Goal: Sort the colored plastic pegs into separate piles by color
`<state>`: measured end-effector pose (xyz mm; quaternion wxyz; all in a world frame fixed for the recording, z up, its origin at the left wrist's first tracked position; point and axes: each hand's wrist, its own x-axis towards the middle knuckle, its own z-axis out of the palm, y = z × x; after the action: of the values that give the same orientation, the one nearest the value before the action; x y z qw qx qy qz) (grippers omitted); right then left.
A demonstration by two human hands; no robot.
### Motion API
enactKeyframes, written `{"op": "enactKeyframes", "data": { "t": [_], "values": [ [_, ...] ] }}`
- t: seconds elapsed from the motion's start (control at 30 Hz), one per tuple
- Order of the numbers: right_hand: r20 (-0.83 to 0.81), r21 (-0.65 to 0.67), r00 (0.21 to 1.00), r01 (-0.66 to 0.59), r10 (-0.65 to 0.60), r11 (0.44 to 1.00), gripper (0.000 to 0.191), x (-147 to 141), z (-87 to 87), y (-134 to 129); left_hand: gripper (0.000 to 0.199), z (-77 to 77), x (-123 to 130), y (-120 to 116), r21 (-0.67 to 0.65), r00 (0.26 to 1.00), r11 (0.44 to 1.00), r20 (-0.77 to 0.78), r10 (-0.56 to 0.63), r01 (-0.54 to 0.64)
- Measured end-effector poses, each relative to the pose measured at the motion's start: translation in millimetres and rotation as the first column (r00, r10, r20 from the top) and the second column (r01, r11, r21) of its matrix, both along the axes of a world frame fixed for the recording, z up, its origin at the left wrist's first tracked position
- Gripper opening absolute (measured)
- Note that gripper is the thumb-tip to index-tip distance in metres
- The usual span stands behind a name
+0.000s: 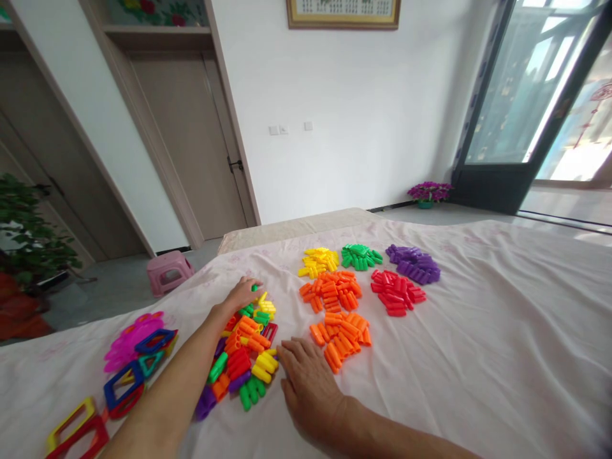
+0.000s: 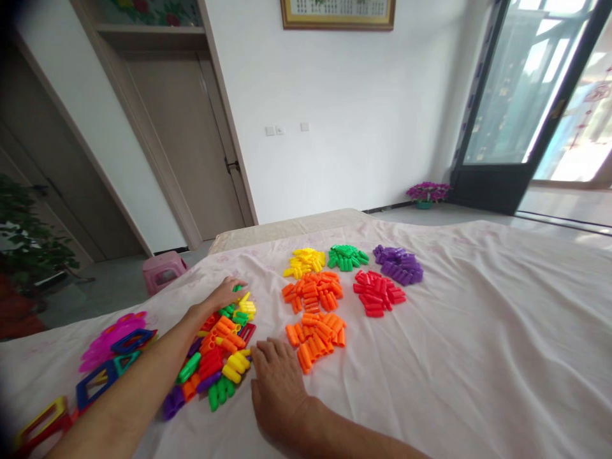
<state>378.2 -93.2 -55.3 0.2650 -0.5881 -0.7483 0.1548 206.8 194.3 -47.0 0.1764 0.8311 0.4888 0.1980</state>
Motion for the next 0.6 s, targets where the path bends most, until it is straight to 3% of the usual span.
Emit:
{"op": "enactKeyframes", "data": {
  "t": [0.2, 0.33, 0.4, 0.5, 0.6],
  "values": [
    [0.02, 0.011, 1.0, -0.017, 0.017, 1.0, 0.051, -1, 4.1, -1, 0.037, 7.7, -14, -34, -0.053, 0.993, 0.992, -0.004, -0.116, 0.115],
    [0.024, 0.046, 1.0, -0.011, 0.01, 0.999, 0.049, -2, 5.2, -2, 0.044, 19.2, -25, -64, -0.101, 0.989, 0.984, 0.035, -0.147, 0.15],
    [0.025, 0.062, 1.0, -0.009, 0.008, 0.998, 0.049, -3, 5.5, -3, 0.049, 22.4, -34, -79, -0.124, 0.99, 0.986, 0.101, -0.103, 0.115],
    [0.037, 0.08, 0.999, -0.007, 0.004, 0.997, 0.048, -3, 6.5, -6, 0.055, 23.6, -54, -99, -0.104, 0.978, 0.994, 0.199, 0.061, -0.041],
    [0.054, 0.113, 0.998, -0.031, 0.025, 0.993, 0.051, -3, 7.6, -8, 0.071, 22.6, -83, -121, -0.023, 0.987, 0.994, 0.115, 0.113, -0.111]
  ]
}}
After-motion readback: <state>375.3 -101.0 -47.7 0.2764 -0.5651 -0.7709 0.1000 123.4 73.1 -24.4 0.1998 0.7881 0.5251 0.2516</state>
